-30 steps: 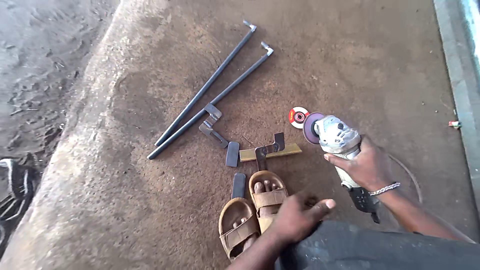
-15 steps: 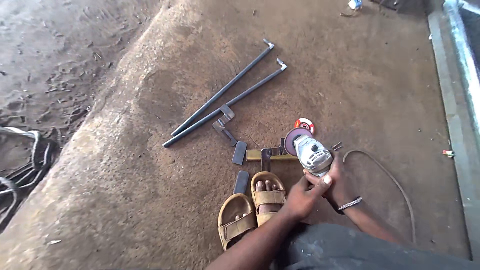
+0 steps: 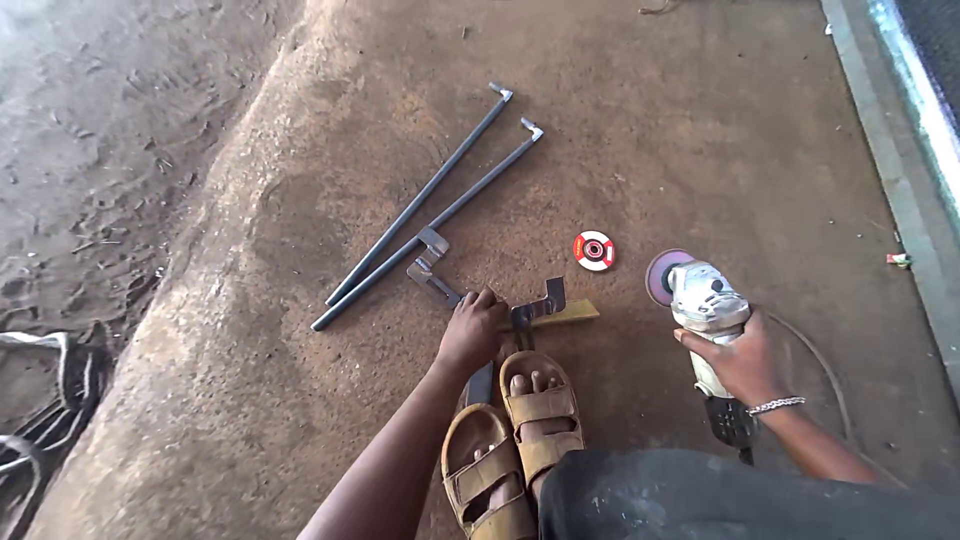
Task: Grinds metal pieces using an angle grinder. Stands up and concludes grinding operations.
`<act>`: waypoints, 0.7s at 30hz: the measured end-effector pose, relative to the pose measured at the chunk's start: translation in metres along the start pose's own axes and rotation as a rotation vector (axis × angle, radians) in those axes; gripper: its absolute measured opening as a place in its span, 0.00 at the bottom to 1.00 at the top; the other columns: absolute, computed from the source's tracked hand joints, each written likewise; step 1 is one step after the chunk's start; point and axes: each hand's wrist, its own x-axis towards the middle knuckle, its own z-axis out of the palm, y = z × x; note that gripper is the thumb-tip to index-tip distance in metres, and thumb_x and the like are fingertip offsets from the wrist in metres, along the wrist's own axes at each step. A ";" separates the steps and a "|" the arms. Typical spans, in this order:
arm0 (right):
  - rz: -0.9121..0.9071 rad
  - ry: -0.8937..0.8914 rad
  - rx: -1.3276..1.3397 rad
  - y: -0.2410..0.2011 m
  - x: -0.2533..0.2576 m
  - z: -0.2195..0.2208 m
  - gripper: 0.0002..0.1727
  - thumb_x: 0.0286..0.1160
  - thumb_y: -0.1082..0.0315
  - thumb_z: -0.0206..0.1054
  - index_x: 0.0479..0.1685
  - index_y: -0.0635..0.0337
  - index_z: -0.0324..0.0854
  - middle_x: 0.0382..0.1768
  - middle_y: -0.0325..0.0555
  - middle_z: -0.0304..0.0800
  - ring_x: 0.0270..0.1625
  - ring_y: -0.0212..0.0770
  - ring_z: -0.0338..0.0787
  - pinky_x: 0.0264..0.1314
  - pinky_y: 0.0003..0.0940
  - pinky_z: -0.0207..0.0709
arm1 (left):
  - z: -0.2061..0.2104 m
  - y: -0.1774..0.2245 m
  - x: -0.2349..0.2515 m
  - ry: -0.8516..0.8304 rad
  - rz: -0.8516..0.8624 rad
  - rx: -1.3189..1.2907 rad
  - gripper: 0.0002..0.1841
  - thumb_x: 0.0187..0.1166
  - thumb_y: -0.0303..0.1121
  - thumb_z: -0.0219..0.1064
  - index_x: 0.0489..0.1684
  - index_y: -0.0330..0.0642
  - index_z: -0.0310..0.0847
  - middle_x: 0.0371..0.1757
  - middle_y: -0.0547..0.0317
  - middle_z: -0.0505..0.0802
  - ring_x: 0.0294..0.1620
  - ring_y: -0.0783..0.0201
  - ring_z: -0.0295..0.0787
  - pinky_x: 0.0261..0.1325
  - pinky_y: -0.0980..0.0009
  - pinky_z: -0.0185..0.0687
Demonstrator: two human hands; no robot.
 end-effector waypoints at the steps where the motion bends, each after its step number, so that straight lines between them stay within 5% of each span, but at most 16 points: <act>1: 0.018 -0.002 0.007 0.003 0.001 -0.001 0.52 0.50 0.51 0.91 0.75 0.71 0.69 0.55 0.73 0.87 0.60 0.71 0.87 0.63 0.75 0.74 | -0.002 -0.005 0.002 0.049 0.033 -0.015 0.20 0.68 0.33 0.80 0.61 0.50 0.92 0.58 0.54 0.91 0.64 0.50 0.85 0.69 0.48 0.83; 12: 0.084 -0.047 -0.031 0.026 0.017 0.005 0.52 0.52 0.49 0.91 0.76 0.70 0.69 0.55 0.75 0.87 0.60 0.74 0.87 0.62 0.77 0.73 | -0.021 -0.022 0.055 0.110 0.049 -0.007 0.21 0.68 0.33 0.81 0.62 0.53 0.91 0.60 0.59 0.91 0.63 0.49 0.84 0.66 0.49 0.83; 17: 0.057 -0.060 -0.017 0.026 0.017 0.009 0.52 0.50 0.50 0.91 0.76 0.68 0.70 0.54 0.74 0.87 0.58 0.74 0.87 0.60 0.77 0.74 | -0.038 -0.005 0.060 0.002 0.020 -0.099 0.27 0.69 0.35 0.77 0.72 0.54 0.85 0.78 0.57 0.83 0.85 0.44 0.66 0.83 0.34 0.61; 20: 0.059 -0.070 -0.013 0.025 0.015 0.011 0.52 0.52 0.50 0.91 0.77 0.69 0.70 0.54 0.75 0.87 0.59 0.75 0.87 0.61 0.77 0.73 | -0.040 0.032 0.062 -0.036 -0.101 -0.186 0.19 0.77 0.49 0.74 0.62 0.56 0.91 0.74 0.57 0.84 0.82 0.44 0.68 0.78 0.32 0.60; 21: 0.056 -0.066 -0.019 0.025 0.015 0.011 0.52 0.51 0.49 0.91 0.76 0.69 0.70 0.53 0.74 0.88 0.59 0.74 0.87 0.60 0.77 0.73 | -0.038 0.043 0.064 -0.042 -0.140 -0.136 0.15 0.77 0.47 0.73 0.58 0.56 0.91 0.71 0.59 0.85 0.81 0.46 0.69 0.78 0.32 0.59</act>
